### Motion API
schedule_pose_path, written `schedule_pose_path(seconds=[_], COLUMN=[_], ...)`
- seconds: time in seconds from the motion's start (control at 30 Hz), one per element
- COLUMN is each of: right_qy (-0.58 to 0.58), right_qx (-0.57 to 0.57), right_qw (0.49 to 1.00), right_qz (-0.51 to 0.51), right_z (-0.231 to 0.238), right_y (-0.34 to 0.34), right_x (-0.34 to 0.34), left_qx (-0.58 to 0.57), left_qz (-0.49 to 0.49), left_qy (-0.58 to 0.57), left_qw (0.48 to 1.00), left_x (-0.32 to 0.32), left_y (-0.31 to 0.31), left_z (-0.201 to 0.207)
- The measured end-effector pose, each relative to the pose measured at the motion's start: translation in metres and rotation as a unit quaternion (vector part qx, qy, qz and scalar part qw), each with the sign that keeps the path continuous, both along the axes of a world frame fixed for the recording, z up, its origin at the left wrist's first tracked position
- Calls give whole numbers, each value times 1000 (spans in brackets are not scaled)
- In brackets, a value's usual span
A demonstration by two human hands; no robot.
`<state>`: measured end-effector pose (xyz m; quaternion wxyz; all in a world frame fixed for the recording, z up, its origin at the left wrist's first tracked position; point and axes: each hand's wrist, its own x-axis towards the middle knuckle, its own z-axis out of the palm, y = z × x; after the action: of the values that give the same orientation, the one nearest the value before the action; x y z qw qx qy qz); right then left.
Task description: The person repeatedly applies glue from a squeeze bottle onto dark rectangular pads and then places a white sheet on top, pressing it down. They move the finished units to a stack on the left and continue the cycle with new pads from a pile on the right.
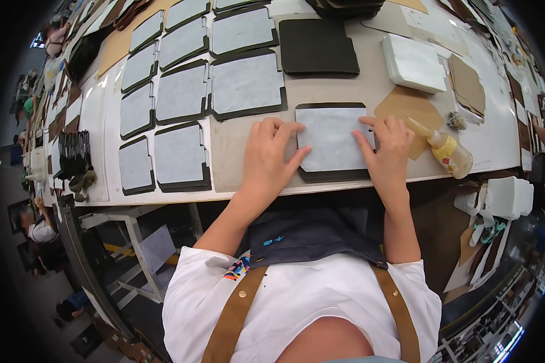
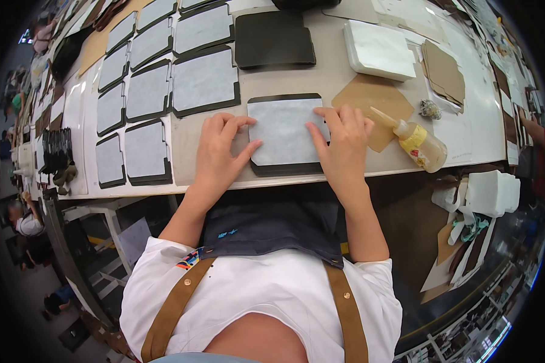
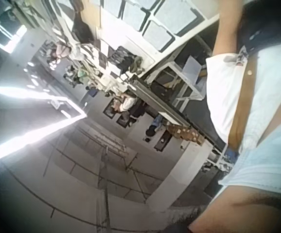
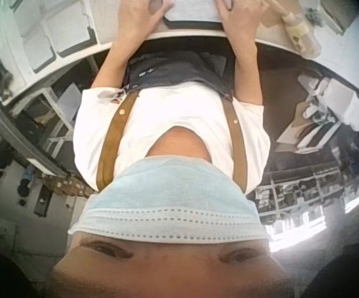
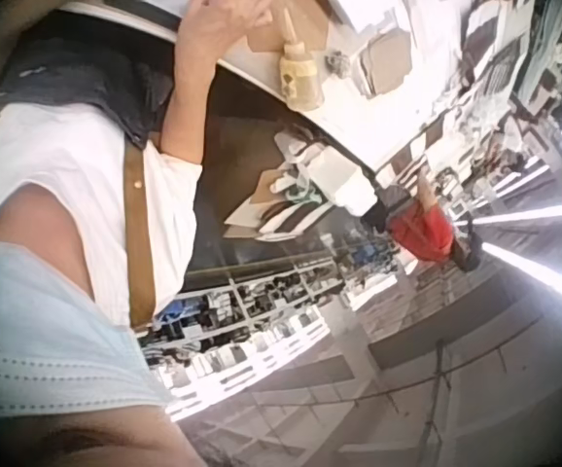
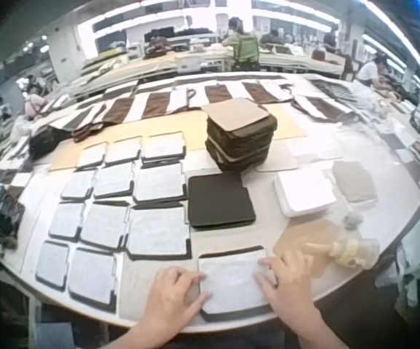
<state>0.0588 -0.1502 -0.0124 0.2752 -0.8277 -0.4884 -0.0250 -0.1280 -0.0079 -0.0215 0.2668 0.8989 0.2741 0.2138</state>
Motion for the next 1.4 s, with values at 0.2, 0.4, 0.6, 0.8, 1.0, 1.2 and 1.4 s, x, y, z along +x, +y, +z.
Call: schedule_pose_path(seconds=[0.2, 0.4, 0.6, 0.8, 1.0, 1.2, 1.4], right_qy=[-12, 39, 21, -12, 0, 14, 28], right_qx=[50, 24, -14, -59, -122, -111, -83], right_qw=[999, 983, 984, 989, 984, 979, 969], right_qz=[-7, 178, 179, 134, 127, 168, 233], right_z=[2, 5, -2, 10, 10, 8, 4], right_y=[-1, 6, -1, -26, -54, -62, -70], right_x=[6, -6, 5, 5, 0, -21, -23], left_qx=[59, 55, 102, 80, 70, 61, 74], left_qz=[-41, -166, -152, -146, -188, -222, -262], left_qy=[8, 16, 89, 117, 156, 145, 175], left_qw=[997, 984, 979, 979, 967, 962, 946], left_x=[3, 20, 11, -6, -16, -18, -28], left_y=[2, -5, -4, -9, -16, -31, -31], left_z=[16, 5, 0, 7, 12, 14, 13])
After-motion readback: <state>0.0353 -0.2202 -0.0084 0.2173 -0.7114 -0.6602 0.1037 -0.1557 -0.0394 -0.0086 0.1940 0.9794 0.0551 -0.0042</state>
